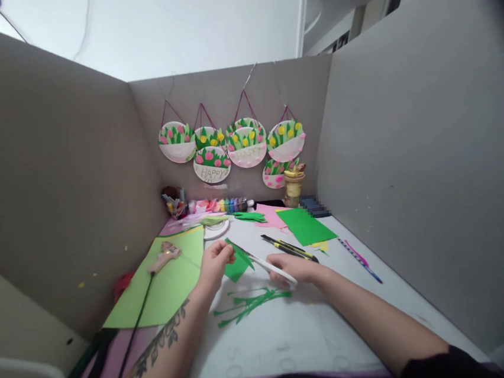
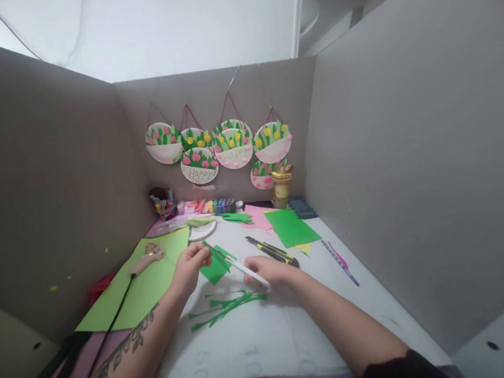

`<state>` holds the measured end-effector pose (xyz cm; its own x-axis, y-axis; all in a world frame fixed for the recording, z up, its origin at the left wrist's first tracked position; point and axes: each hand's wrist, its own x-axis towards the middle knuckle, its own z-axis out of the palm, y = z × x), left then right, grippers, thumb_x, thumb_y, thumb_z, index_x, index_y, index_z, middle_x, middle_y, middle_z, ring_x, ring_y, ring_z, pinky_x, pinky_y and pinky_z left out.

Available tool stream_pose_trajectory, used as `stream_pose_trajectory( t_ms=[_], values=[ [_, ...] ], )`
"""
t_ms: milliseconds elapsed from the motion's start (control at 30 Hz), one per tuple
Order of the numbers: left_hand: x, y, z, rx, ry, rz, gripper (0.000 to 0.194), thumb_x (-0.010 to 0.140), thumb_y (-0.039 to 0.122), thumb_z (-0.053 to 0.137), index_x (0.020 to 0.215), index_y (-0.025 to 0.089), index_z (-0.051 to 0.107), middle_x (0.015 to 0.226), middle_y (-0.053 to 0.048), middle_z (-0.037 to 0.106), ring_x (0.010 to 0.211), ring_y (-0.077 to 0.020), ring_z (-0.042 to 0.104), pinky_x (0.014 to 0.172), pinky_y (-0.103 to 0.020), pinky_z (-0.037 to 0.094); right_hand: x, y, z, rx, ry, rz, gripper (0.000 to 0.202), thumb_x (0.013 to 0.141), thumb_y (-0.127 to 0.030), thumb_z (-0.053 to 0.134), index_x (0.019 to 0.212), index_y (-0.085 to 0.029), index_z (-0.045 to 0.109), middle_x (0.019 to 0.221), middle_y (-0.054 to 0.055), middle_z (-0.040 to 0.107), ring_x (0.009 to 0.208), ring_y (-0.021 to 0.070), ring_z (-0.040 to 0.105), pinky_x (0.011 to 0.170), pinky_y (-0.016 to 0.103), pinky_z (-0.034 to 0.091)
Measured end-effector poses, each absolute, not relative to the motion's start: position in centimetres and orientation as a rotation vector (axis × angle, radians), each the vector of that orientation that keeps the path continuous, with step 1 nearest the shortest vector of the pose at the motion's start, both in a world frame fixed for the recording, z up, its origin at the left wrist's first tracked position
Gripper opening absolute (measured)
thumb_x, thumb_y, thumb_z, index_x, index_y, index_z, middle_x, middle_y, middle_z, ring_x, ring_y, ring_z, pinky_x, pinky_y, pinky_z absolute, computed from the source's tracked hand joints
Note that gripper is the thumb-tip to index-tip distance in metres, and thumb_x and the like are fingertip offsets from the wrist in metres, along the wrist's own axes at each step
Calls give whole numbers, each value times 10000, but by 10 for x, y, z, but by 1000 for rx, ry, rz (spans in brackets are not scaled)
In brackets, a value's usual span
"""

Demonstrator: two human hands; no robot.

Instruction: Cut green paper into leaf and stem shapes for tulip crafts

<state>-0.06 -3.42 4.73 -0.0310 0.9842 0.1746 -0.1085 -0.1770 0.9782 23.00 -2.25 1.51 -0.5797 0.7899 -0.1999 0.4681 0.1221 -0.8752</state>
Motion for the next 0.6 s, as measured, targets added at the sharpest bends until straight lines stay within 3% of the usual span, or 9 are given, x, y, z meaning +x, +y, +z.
stream_pose_trajectory(
  t_ms=[600],
  values=[
    [-1,-35,49,1272,1046,1361,202,643,287,630,546,172,495,468,39,493,462,-84,431,492,-213,325,239,-18,16,-1267,-2144,1442,141,642,-189,582,762,-188,510,639,-53,548,516,81,493,440,163,367]
  ],
)
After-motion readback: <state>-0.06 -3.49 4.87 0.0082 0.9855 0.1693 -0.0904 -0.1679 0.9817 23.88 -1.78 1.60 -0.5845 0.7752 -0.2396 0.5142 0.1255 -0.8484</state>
